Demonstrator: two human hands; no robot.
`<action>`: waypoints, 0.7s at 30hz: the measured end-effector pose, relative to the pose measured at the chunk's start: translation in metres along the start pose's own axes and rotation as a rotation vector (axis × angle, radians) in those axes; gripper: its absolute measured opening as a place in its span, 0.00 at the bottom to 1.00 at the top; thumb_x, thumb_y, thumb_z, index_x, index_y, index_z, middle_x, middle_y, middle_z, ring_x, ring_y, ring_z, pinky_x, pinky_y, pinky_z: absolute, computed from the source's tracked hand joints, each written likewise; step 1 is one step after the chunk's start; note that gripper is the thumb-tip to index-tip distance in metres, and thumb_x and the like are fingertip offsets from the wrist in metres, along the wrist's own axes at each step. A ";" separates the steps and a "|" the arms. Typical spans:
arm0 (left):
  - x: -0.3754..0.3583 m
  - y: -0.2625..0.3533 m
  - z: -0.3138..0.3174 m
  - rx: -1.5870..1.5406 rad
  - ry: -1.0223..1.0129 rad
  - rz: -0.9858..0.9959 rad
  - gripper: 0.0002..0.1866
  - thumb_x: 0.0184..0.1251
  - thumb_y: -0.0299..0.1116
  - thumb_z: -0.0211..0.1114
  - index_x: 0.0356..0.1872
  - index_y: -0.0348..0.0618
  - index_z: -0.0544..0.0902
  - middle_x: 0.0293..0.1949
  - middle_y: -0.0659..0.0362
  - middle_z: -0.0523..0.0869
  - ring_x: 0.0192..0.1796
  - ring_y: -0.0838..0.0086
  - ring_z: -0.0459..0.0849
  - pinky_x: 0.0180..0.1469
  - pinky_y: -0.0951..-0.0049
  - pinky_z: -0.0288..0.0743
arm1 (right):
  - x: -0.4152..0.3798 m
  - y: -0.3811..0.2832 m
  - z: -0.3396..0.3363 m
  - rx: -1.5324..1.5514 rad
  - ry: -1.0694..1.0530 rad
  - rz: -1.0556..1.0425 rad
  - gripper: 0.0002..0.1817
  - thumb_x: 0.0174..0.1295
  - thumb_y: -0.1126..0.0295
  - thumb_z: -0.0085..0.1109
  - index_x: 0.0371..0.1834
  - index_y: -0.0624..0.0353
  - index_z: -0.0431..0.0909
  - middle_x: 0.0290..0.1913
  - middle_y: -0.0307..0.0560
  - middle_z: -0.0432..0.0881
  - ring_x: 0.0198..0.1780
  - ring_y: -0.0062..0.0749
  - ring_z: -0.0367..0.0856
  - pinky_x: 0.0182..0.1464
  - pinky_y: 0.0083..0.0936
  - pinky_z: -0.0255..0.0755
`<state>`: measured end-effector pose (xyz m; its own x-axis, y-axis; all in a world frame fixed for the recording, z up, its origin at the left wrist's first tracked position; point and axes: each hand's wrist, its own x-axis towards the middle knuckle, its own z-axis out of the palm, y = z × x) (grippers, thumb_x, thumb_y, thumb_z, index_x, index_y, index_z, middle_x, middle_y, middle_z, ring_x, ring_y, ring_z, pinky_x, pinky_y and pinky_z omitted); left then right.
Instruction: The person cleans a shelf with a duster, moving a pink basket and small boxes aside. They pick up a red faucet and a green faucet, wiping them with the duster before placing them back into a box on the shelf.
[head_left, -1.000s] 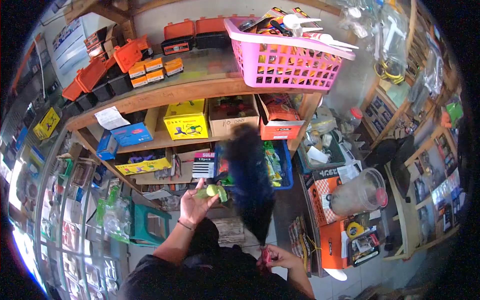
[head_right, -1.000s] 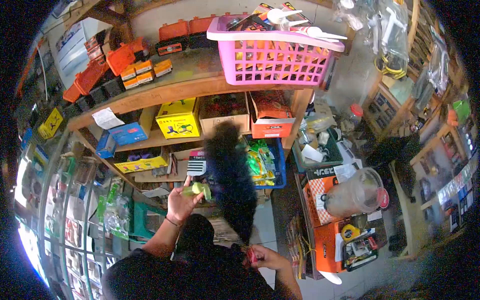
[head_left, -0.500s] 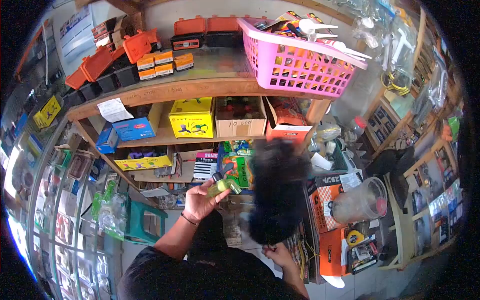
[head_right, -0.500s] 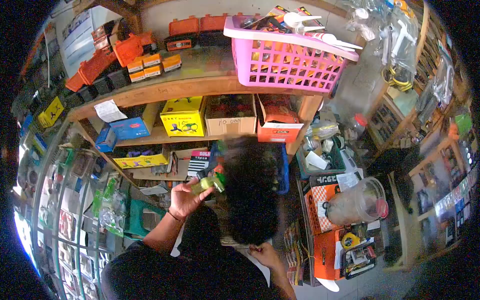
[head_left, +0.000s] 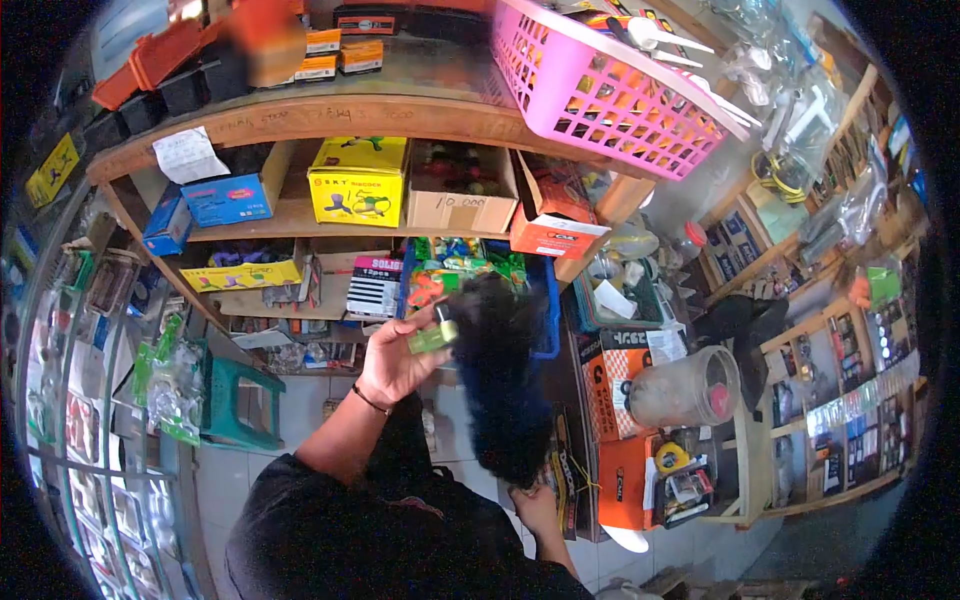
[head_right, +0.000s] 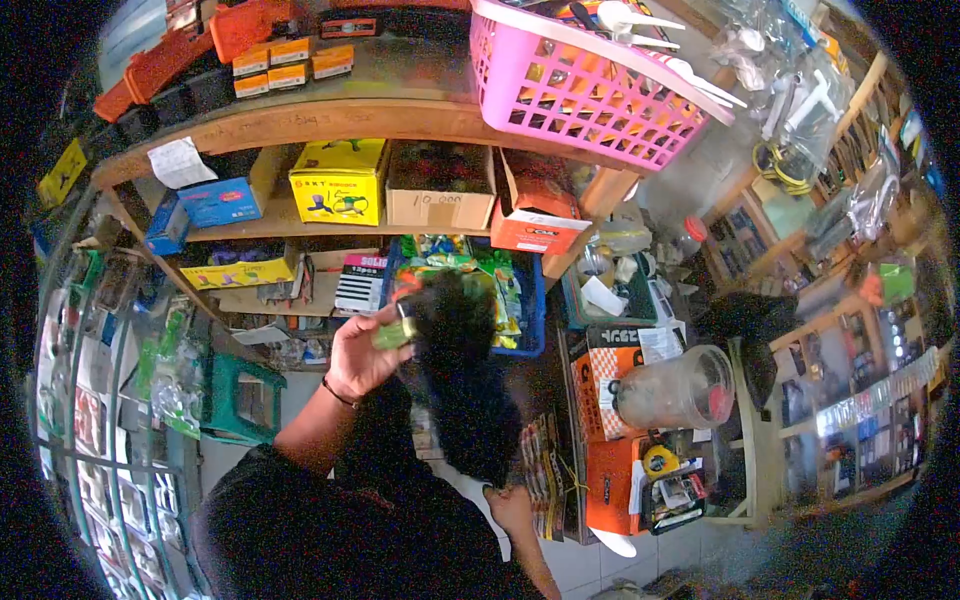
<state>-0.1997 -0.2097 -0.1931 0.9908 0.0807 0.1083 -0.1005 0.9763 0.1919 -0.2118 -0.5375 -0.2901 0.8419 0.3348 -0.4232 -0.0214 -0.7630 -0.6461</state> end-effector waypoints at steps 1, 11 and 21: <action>0.001 -0.001 0.004 0.053 0.021 0.008 0.24 0.54 0.32 0.50 0.54 0.38 0.65 0.44 0.55 0.76 0.48 0.65 0.73 0.52 0.63 0.67 | 0.000 0.006 0.002 0.037 0.036 0.002 0.14 0.46 0.62 0.57 0.29 0.63 0.76 0.24 0.52 0.78 0.28 0.38 0.77 0.33 0.31 0.68; 0.002 -0.012 0.004 0.033 -0.023 0.014 0.21 0.57 0.34 0.49 0.52 0.38 0.68 0.51 0.55 0.75 0.50 0.66 0.74 0.49 0.63 0.70 | -0.011 -0.020 -0.018 0.052 0.043 0.024 0.14 0.47 0.60 0.58 0.28 0.62 0.77 0.21 0.49 0.78 0.25 0.38 0.77 0.31 0.32 0.68; 0.001 -0.015 0.015 0.091 0.045 0.004 0.23 0.59 0.37 0.47 0.54 0.37 0.66 0.53 0.53 0.71 0.52 0.64 0.72 0.54 0.64 0.66 | -0.024 -0.049 -0.017 -0.009 -0.022 0.038 0.19 0.45 0.58 0.60 0.29 0.66 0.76 0.19 0.47 0.77 0.24 0.34 0.76 0.32 0.28 0.69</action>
<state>-0.1988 -0.2275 -0.1816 0.9932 0.0957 0.0656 -0.1104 0.9538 0.2794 -0.2217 -0.5180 -0.2373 0.8286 0.3177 -0.4609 -0.0478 -0.7802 -0.6237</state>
